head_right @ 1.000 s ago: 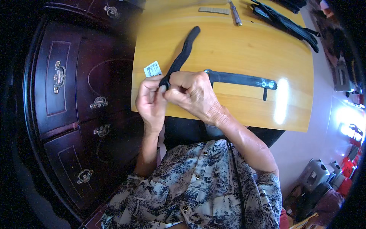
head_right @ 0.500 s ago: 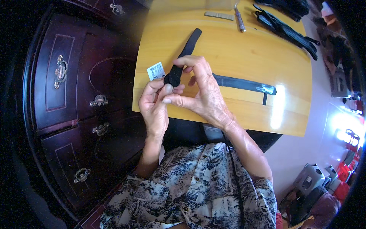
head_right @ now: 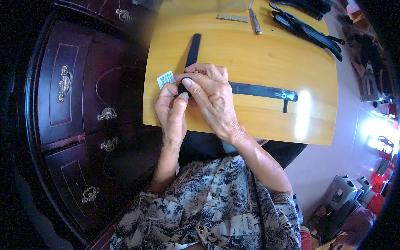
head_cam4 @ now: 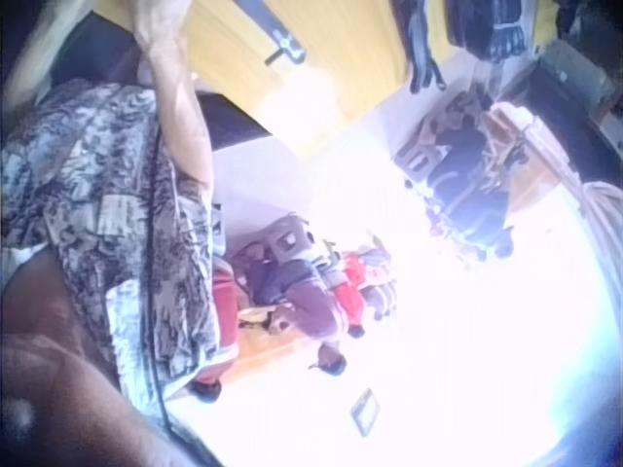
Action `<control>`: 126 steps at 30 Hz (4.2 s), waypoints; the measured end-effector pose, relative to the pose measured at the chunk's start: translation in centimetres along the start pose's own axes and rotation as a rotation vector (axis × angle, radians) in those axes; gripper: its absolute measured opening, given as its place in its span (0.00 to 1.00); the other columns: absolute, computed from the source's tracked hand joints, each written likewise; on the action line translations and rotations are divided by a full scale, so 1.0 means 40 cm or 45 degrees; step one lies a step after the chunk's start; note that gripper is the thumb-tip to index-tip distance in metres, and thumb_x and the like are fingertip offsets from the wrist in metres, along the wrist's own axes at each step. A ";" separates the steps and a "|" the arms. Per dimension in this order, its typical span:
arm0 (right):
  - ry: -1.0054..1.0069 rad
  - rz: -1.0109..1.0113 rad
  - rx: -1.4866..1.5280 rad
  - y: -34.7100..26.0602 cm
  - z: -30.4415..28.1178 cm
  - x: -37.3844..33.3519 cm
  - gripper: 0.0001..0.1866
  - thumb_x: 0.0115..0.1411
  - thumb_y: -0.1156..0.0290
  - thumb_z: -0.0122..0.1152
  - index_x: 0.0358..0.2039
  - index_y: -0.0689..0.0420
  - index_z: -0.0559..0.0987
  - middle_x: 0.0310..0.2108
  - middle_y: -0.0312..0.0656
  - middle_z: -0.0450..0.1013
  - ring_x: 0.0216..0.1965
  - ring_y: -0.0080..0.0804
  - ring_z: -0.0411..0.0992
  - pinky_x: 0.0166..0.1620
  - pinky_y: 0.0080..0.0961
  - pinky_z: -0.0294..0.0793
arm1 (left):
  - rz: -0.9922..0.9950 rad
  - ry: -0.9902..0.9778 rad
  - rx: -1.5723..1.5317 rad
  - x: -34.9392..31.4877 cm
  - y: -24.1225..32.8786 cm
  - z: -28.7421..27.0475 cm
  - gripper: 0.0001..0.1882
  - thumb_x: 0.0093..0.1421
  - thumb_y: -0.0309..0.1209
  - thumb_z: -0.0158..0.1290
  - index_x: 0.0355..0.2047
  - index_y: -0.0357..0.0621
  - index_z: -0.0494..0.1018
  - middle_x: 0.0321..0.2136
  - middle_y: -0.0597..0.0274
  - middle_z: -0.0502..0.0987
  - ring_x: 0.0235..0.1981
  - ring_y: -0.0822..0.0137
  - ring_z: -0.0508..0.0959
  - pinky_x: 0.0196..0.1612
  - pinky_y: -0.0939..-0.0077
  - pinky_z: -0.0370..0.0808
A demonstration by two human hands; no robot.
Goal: Inspecting, folding, and organizing black fabric straps with labels at a workbench.
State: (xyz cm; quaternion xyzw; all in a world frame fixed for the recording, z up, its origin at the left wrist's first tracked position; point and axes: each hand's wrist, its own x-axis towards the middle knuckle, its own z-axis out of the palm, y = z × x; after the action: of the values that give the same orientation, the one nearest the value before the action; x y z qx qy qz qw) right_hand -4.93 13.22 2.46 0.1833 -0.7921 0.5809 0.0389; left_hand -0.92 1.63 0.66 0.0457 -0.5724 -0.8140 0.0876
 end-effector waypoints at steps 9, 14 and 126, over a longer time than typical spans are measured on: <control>0.059 0.230 0.360 0.014 0.004 0.062 0.14 0.63 0.64 0.51 0.33 0.59 0.80 0.35 0.41 0.74 0.41 0.32 0.68 0.49 0.27 0.63 | 0.041 -0.002 0.064 0.012 0.037 0.023 0.07 0.57 0.21 0.50 0.27 0.41 0.61 0.29 0.61 0.70 0.25 0.77 0.70 0.31 0.84 0.69; -0.039 0.294 0.509 0.013 0.009 0.074 0.15 0.62 0.62 0.52 0.32 0.60 0.80 0.32 0.43 0.75 0.38 0.33 0.69 0.47 0.29 0.65 | 0.082 0.015 0.026 0.017 0.040 0.003 0.08 0.57 0.22 0.50 0.27 0.41 0.61 0.30 0.60 0.70 0.25 0.77 0.70 0.31 0.83 0.69; -0.266 0.476 1.150 -0.081 -0.092 0.029 0.15 0.60 0.61 0.56 0.36 0.60 0.80 0.33 0.34 0.73 0.36 0.20 0.65 0.43 0.18 0.63 | 0.043 -0.234 0.564 -0.068 0.169 0.032 0.13 0.64 0.35 0.43 0.34 0.35 0.67 0.26 0.61 0.70 0.28 0.73 0.71 0.33 0.79 0.68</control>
State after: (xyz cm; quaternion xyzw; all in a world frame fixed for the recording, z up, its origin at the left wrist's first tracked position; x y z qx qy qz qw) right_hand -5.48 15.56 6.89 0.0940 -0.4805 0.8414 -0.2287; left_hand 2.12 1.13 7.38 -0.0199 -0.7432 -0.6678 0.0365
